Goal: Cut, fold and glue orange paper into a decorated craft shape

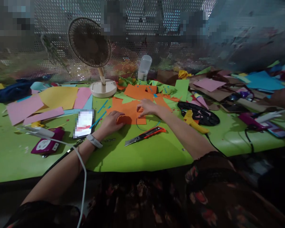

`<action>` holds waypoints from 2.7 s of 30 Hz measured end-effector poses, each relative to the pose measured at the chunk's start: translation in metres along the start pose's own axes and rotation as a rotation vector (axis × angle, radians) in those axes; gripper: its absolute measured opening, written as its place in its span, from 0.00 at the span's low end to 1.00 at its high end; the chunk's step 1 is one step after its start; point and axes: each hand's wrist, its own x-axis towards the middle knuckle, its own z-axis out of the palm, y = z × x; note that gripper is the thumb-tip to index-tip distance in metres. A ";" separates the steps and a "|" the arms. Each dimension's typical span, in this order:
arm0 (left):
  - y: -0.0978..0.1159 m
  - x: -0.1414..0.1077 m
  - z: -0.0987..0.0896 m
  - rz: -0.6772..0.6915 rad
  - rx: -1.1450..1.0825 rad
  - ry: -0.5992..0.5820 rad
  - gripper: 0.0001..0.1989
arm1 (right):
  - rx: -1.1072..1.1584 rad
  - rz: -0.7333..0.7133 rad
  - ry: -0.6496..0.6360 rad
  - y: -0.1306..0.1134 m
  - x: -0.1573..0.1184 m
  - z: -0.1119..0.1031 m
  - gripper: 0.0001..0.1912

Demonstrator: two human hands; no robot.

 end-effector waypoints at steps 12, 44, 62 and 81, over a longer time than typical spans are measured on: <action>0.003 0.000 -0.006 0.000 -0.079 0.110 0.25 | 0.112 -0.061 0.068 -0.013 0.002 -0.013 0.06; -0.010 -0.017 -0.027 0.193 -0.136 0.185 0.16 | -0.191 0.337 0.532 -0.028 -0.123 0.045 0.17; 0.020 -0.045 -0.016 0.252 -0.094 -0.073 0.13 | -0.162 -0.201 0.336 -0.073 -0.092 0.058 0.14; 0.021 -0.028 -0.012 0.082 -0.251 -0.127 0.13 | 0.293 0.076 0.188 -0.077 -0.080 0.048 0.07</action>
